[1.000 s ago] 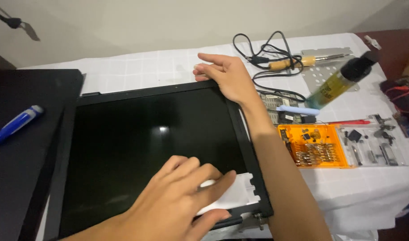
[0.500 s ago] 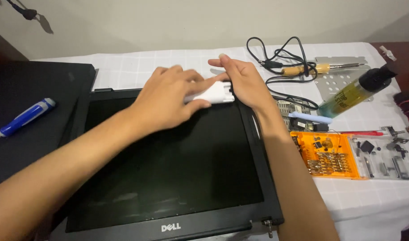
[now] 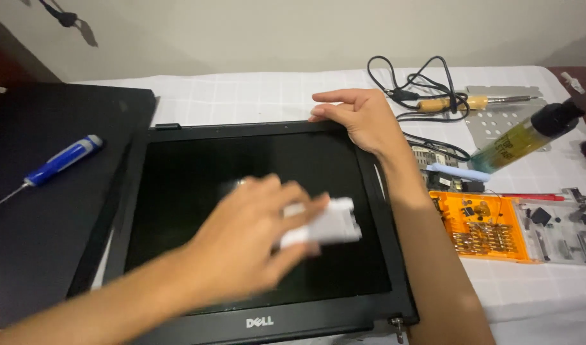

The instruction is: Cleaning and reinstalling an LCD panel on a laptop at a repair station.

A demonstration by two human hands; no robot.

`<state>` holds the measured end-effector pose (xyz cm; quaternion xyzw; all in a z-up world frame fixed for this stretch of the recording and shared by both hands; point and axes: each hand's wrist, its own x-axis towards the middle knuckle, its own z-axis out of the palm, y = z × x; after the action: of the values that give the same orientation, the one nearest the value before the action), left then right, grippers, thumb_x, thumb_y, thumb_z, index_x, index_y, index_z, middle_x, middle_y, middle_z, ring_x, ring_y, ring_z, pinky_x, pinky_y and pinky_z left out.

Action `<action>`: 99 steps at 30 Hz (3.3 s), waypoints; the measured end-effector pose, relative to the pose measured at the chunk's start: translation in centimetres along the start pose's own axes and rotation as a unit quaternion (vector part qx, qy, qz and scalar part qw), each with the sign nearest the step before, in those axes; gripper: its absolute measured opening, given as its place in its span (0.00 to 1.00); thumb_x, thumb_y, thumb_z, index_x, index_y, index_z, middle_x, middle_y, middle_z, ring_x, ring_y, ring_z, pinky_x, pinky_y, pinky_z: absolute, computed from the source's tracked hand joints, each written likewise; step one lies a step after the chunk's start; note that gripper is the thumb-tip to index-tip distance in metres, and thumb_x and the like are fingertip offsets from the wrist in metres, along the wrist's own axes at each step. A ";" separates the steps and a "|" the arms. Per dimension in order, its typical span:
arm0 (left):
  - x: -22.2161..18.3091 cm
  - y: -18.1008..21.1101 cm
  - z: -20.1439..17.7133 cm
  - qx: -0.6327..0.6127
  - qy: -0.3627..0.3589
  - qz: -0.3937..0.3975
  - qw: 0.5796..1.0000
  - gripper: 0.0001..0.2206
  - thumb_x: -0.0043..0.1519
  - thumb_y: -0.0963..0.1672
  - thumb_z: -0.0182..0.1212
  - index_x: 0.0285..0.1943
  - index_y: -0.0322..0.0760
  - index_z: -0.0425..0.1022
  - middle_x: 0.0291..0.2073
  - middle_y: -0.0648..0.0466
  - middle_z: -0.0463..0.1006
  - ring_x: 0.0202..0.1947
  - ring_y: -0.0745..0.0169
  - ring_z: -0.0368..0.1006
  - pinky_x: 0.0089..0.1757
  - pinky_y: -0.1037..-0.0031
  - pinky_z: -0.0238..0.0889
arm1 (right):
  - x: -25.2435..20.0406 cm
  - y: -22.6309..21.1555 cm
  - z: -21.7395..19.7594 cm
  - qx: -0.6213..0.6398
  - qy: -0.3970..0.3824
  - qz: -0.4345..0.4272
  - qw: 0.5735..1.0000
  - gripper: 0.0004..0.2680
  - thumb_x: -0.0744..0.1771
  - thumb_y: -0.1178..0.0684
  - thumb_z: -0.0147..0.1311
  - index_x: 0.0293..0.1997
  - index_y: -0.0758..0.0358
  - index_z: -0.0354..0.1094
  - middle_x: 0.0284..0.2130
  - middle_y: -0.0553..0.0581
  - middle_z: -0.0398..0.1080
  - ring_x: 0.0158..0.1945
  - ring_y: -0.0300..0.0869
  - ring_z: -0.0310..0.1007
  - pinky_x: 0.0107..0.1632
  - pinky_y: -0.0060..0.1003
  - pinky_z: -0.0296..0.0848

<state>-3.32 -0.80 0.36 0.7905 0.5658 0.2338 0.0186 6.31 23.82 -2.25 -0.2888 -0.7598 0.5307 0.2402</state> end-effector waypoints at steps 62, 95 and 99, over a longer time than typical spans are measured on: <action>-2.2 4.2 1.3 -0.140 0.006 -0.016 0.990 0.22 0.61 0.48 0.68 0.64 0.40 0.74 0.40 0.52 0.72 0.31 0.52 0.63 0.34 0.61 0.58 | -1.9 -3.8 1.6 -0.249 -0.092 -0.094 0.960 0.08 0.67 0.45 0.56 0.45 0.46 0.82 0.53 0.45 0.78 0.60 0.35 0.75 0.61 0.30 0.66; -4.8 -10.2 -8.5 -0.033 -0.099 -0.237 0.966 0.24 0.58 0.52 0.66 0.66 0.55 0.75 0.51 0.57 0.80 0.51 0.49 0.72 0.50 0.55 0.63 | -2.2 -4.7 2.8 -0.233 -0.073 0.015 0.970 0.09 0.67 0.46 0.58 0.51 0.46 0.79 0.47 0.48 0.80 0.54 0.37 0.78 0.54 0.31 0.69; -3.6 -11.6 -8.7 -0.029 -0.050 -0.243 0.968 0.21 0.59 0.51 0.67 0.62 0.50 0.78 0.50 0.57 0.83 0.51 0.48 0.74 0.51 0.53 0.67 | -2.1 -4.5 2.9 -0.215 -0.066 -0.003 0.974 0.09 0.67 0.46 0.61 0.52 0.44 0.79 0.45 0.55 0.81 0.49 0.46 0.80 0.54 0.38 0.73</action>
<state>-17.85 -1.96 3.41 0.6391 0.7321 0.1992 0.1260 5.05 19.18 0.98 -0.2960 -0.8712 0.3719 0.1232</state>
